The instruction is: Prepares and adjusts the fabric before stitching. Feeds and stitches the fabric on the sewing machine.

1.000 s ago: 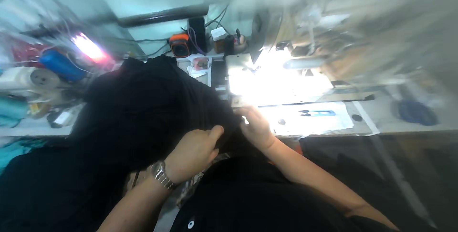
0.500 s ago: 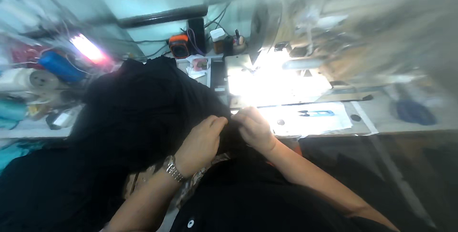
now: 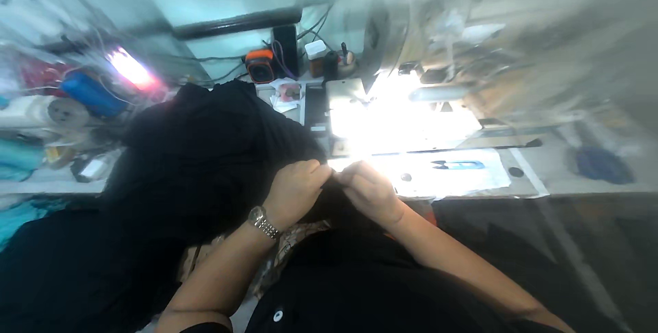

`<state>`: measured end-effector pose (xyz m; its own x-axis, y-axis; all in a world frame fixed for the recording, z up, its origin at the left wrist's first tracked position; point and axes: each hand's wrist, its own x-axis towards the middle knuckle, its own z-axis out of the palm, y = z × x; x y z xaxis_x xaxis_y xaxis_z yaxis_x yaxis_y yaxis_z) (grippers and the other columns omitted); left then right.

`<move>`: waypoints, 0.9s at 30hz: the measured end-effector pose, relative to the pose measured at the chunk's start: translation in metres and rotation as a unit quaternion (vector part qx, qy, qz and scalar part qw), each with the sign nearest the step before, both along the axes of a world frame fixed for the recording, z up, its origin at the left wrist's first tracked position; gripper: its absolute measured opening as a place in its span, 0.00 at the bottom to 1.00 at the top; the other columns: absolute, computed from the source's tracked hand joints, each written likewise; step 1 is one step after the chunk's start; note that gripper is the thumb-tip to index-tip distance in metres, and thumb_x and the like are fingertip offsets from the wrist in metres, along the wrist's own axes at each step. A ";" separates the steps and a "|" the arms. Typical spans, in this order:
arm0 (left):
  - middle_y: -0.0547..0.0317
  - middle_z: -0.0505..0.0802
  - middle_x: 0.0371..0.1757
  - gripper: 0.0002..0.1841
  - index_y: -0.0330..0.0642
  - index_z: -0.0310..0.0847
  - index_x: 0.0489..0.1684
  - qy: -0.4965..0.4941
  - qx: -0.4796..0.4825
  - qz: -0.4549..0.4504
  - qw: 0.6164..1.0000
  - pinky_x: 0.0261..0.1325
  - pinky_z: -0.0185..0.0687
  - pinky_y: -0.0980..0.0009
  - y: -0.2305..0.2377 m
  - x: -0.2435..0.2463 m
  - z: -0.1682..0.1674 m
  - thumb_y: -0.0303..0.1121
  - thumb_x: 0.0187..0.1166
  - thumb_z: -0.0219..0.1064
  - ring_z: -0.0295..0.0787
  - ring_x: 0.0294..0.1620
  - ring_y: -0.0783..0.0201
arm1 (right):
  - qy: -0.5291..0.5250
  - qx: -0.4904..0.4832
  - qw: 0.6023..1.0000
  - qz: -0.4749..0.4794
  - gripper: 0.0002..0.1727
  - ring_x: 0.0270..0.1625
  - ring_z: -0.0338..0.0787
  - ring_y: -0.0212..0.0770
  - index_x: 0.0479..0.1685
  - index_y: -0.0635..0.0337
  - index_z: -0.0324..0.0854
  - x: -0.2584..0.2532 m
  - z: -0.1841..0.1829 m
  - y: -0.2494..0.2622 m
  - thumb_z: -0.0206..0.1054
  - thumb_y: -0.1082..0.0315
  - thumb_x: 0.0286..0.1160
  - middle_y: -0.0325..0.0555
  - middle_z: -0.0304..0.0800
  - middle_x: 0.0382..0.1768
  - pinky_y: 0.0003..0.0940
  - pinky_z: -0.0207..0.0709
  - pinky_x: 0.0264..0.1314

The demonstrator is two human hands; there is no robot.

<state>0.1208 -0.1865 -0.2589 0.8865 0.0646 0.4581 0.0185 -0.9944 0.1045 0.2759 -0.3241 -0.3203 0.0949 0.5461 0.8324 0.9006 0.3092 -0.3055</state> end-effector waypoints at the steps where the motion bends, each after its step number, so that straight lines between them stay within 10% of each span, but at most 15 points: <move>1: 0.55 0.89 0.29 0.06 0.43 0.92 0.40 -0.018 0.002 0.001 1.000 0.35 0.86 0.62 0.001 -0.001 -0.001 0.26 0.69 0.74 0.90 0.33 0.57 | 0.002 -0.002 1.000 0.000 0.06 0.45 0.91 0.38 0.42 0.60 0.90 0.000 0.000 0.000 0.67 0.72 0.80 0.47 0.92 0.39 0.26 0.85 0.53; 27: 0.54 0.86 0.31 0.04 0.38 0.90 0.37 -0.087 0.005 0.050 0.995 0.30 0.85 0.67 0.005 -0.004 -0.023 0.26 0.70 0.74 0.87 0.30 0.59 | 0.012 -0.037 0.999 0.015 0.10 0.53 0.90 0.40 0.50 0.59 0.89 -0.011 -0.001 0.010 0.63 0.71 0.81 0.48 0.91 0.47 0.30 0.85 0.59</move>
